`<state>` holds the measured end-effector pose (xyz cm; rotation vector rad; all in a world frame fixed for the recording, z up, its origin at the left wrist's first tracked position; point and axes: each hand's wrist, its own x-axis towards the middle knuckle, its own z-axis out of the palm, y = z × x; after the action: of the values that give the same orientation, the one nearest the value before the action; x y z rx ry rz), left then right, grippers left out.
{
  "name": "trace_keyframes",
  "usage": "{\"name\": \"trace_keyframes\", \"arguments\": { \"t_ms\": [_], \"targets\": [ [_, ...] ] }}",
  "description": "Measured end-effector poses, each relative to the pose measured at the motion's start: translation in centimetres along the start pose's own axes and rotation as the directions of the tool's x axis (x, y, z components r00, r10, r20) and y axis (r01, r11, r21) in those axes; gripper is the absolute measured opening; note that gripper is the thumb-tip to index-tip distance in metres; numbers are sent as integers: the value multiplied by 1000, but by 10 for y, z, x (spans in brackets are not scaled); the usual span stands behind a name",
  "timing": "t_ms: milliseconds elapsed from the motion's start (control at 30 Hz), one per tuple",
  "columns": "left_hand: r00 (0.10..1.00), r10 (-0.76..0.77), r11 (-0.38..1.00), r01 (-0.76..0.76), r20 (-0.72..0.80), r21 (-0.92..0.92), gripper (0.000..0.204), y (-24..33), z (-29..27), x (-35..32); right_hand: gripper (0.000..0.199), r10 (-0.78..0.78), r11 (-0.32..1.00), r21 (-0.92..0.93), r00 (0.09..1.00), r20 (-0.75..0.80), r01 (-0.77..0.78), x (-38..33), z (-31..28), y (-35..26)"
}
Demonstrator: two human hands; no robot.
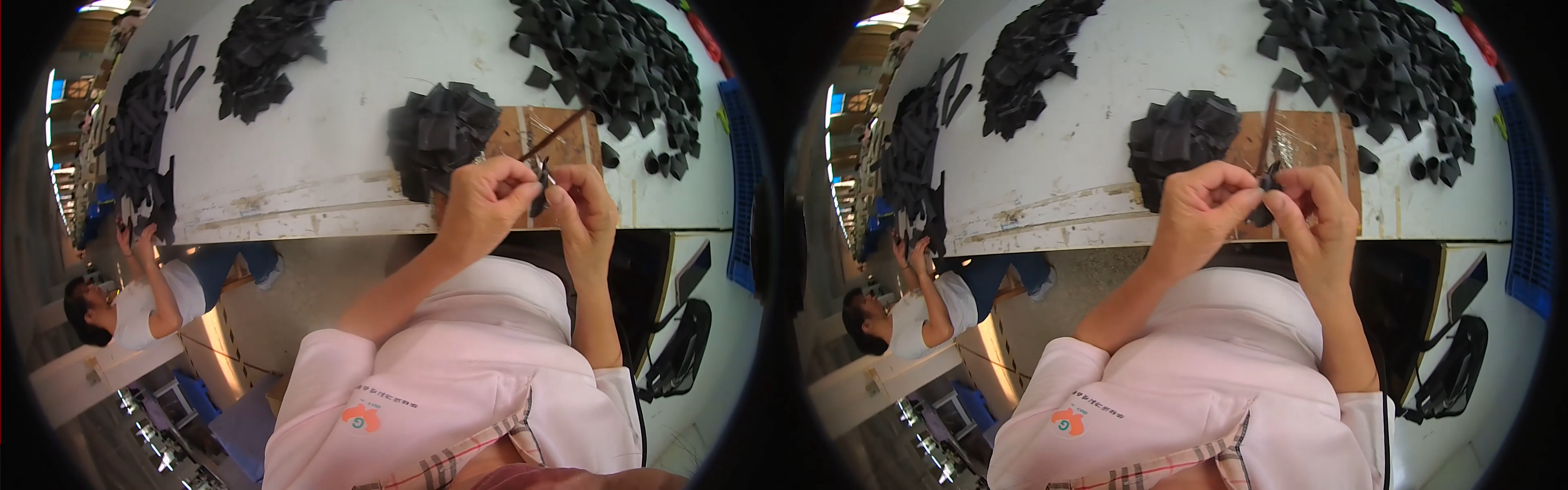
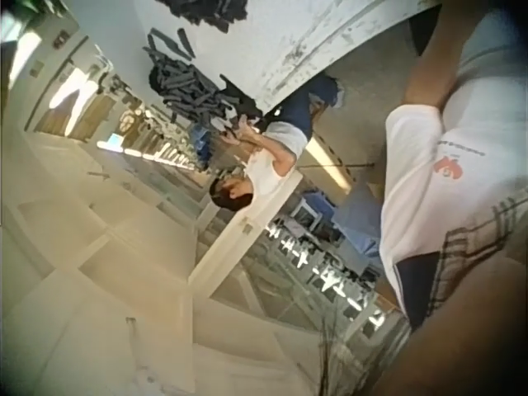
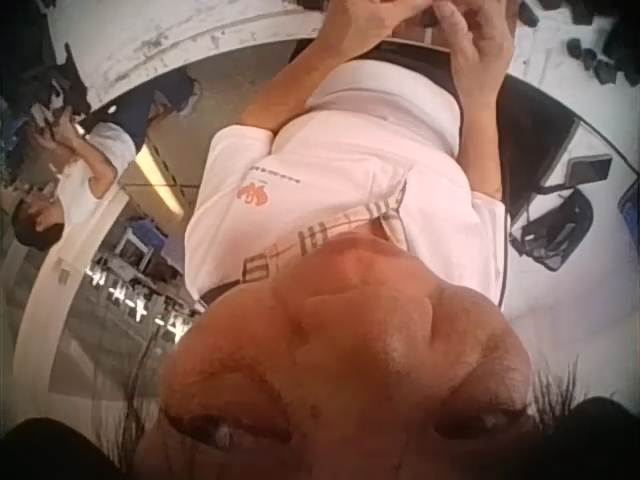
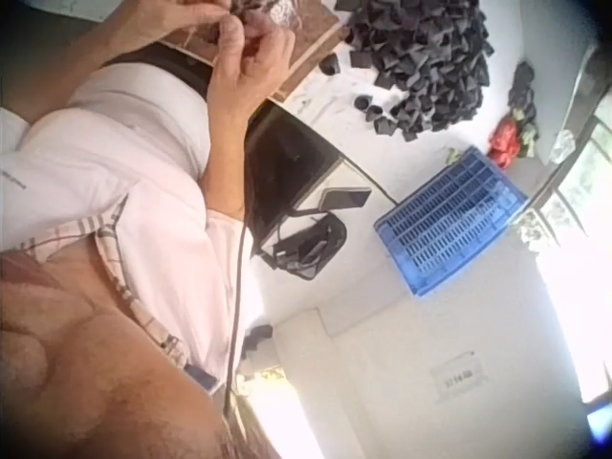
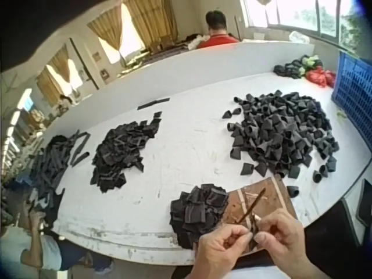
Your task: Fold and organize small pieces of black material using a guide tool.
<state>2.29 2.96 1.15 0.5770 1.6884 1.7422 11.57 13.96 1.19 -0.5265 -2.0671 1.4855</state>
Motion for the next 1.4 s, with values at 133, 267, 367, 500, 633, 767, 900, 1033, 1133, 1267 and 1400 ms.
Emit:
{"name": "trace_keyframes", "arguments": {
  "t_ms": [133, 267, 367, 500, 633, 767, 900, 1033, 1133, 1267, 1400],
  "targets": [
    [939, 344, 906, -332, 0, 261, 6, 3, 12, -2, 10, 63, 997, 50, 998, -1, -63, -2, 0, -14],
    [855, 514, 789, -439, -71, 430, 10, -13, 20, -2, 6, -142, 940, -307, 989, 32, 145, 4, 7, -14],
    [814, 567, 738, -433, -128, 517, 12, -14, 20, -1, 4, -253, 860, -445, 966, 49, 248, 6, 11, -13],
    [814, 559, 757, -424, -159, 497, 12, -17, 15, 4, 5, -188, 899, -392, 980, 62, 197, 9, 7, -11],
    [854, 503, 803, -403, -135, 438, 12, -11, 16, 3, 10, -47, 982, -179, 999, 22, 50, 9, 2, -10],
    [860, 500, 823, -437, -98, 364, 12, -9, 18, 3, 11, 107, 994, -35, 991, 80, -105, 7, 2, -13],
    [714, 697, 599, -523, -72, 606, 10, -21, 20, 3, 6, 1, 990, -139, 999, 34, 4, 7, 7, -11],
    [869, 366, 929, -323, -333, 179, 10, -22, 23, 3, 3, -250, 840, -487, 967, 49, 241, 5, 16, -5],
    [981, -192, 776, 155, 5, -611, 10, -1, 6, 8, 5, -183, 918, -362, 983, -30, 160, 5, 14, 1],
    [955, -176, 653, 294, 238, -698, 16, 12, -3, 3, 4, 465, 690, 529, 863, 200, -494, 14, -1, -4],
    [995, -7, 993, -5, -102, -115, 9, 26, 9, -3, 8, 377, 255, 787, 808, 454, -561, 17, -3, -3]
  ]
}}
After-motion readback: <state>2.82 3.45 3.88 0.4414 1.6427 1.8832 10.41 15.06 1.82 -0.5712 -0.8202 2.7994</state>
